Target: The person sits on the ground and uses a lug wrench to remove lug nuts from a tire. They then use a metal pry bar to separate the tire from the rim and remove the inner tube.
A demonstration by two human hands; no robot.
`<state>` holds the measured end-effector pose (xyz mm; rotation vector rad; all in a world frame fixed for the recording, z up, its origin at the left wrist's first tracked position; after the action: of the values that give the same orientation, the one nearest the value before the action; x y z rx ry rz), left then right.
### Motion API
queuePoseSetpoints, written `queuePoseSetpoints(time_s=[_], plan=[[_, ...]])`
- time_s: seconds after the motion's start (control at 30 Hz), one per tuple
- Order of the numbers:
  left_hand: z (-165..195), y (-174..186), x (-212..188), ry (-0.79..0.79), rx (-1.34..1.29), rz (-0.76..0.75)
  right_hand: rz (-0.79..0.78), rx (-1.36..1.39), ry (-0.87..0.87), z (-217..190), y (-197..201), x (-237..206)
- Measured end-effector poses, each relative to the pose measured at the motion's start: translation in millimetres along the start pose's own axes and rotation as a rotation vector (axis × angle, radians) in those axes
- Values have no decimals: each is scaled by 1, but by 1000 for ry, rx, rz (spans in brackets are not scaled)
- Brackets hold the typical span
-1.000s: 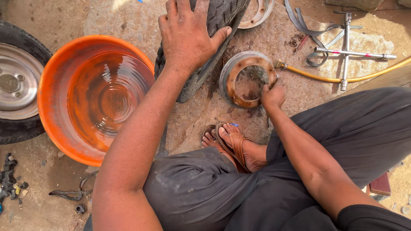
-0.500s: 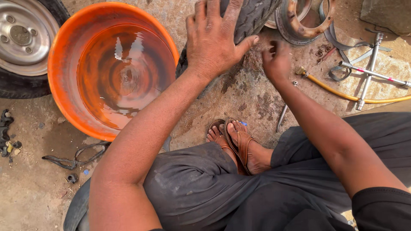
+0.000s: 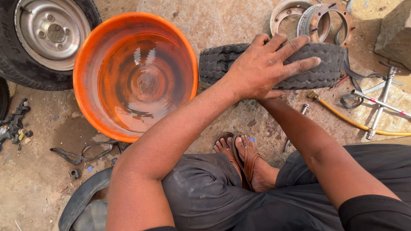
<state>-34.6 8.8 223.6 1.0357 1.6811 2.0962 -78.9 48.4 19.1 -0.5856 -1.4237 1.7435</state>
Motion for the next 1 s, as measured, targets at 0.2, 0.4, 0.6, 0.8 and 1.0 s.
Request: queuePoseSetpoints(time_s=[0.2, 0.4, 0.6, 0.8, 1.0], plan=[[-3, 15, 3, -3, -3, -24, 64, 37, 200, 23, -30, -27], [-13, 30, 12, 3, 3, -104, 250, 245, 85, 45, -49, -24], [-4, 34, 20, 9, 0, -124, 0, 18, -214, 18, -63, -11], [-9, 33, 24, 65, 5, -135, -505, -814, -1096, -37, -20, 48], [-4, 24, 32, 180, 20, -121, -666, -1016, -1055, -27, -19, 71]])
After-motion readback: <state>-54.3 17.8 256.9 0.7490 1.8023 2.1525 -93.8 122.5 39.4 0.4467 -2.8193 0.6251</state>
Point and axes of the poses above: each hand's wrist, its own x-axis towards the middle knuckle, its own y-axis out of the back of the hand, z = x × y, the point moved 2 cm from there along x, towards the middle knuckle, and after that the axes turned 13 degrees about y, right-handed, at the moved point
